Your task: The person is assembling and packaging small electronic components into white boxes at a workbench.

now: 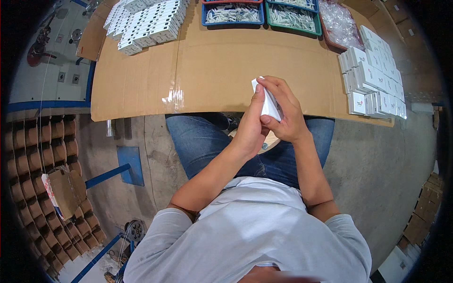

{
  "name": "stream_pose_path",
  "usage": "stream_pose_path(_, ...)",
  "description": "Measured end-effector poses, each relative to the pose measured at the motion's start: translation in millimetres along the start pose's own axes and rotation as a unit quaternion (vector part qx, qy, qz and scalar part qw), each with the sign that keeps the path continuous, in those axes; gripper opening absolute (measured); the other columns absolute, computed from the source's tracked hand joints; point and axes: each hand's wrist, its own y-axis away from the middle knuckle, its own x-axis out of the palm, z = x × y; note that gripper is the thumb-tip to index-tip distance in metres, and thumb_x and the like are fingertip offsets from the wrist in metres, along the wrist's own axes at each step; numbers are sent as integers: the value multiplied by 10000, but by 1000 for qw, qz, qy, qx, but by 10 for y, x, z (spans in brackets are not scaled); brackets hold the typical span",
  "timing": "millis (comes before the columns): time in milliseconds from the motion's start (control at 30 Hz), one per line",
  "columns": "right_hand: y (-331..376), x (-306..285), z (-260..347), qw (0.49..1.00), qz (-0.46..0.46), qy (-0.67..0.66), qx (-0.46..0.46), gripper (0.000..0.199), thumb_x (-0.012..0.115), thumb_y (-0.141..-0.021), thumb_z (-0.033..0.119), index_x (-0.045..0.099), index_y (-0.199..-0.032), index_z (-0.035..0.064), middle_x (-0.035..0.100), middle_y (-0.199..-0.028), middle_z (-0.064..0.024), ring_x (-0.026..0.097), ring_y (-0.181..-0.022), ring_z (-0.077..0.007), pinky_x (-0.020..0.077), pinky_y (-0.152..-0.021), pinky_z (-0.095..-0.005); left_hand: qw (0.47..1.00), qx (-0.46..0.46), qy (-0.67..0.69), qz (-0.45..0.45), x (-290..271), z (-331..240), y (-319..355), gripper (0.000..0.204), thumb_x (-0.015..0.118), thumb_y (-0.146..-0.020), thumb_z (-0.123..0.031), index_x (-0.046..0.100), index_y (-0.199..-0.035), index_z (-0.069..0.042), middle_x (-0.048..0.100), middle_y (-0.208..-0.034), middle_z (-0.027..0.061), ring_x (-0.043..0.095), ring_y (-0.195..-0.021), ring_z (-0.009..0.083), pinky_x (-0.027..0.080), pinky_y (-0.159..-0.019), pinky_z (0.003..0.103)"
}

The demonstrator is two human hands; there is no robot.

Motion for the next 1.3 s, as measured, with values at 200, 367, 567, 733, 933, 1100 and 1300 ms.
stream_pose_path(200, 16, 25, -38, 999, -20, 22, -42, 708, 638, -949, 520, 570, -1399, -22, 564, -1324, -259, 608, -1175, -416, 503, -989, -424, 1000, 22, -1, -18, 68, -15, 33, 571, 466, -1050, -599, 503, -1398, -147, 605, -1230, 24, 613, -1142, 135, 512, -955, 317)
stream_pose_path(367, 3, 44, -20, 999, -20, 13, -39, 703, 570, -994, 539, 561, -1400, -34, 561, -1342, -277, 604, -1199, -425, 501, -1001, -438, 999, 26, 10, -17, 24, 2, 31, 521, 485, -1052, -569, 532, -1359, -152, 611, -1210, 17, 615, -1106, 127, 512, -923, 307)
stream_pose_path(567, 9, 67, -25, 999, -27, 14, -34, 702, 537, -1011, 539, 556, -1399, -44, 565, -1335, -281, 604, -1196, -435, 498, -1006, -436, 999, 39, -11, -35, 8, 13, 6, 500, 413, -1076, -559, 521, -1333, -144, 626, -1148, 17, 635, -1031, 113, 524, -865, 305)
stream_pose_path(733, 36, 36, -82, 998, -54, -27, -14, 662, 493, -1045, 505, 539, -1405, -48, 570, -1342, -254, 623, -1164, -370, 508, -985, -430, 997, 31, 59, -34, -8, 60, -48, 483, 446, -1067, -540, 549, -1321, -142, 634, -1212, 36, 620, -1123, 164, 500, -958, 371)
stream_pose_path(933, 22, 26, -142, 981, -128, -140, 42, 648, 487, -1048, 499, 474, -1461, 0, 537, -1376, -168, 580, -1164, -257, 500, -972, -393, 998, 37, 59, 0, -59, 22, -95, 496, 417, -1082, -499, 517, -1385, -119, 639, -1286, 69, 616, -1193, 194, 474, -1020, 394)
stream_pose_path(1100, 115, -167, -536, 983, -151, -11, 108, 471, 793, -883, 230, 561, -1256, 61, 569, -1281, -107, 568, -1159, -219, 488, -937, -358, 988, 142, -27, -49, -629, 163, -441, 400, 529, -1078, -312, 463, -1400, -84, 628, -1215, 90, 636, -1136, 183, 500, -1000, 342)
stream_pose_path(1300, 249, -401, -776, 966, -37, 136, 216, 495, 953, -665, 233, 594, -943, 36, 571, -996, -61, 601, -917, -220, 484, -798, -331, 937, 223, -258, -73, -1184, 158, -664, 692, 797, -863, -8, 337, -1378, -62, 576, -1265, 143, 623, -1158, 219, 554, -966, 361)
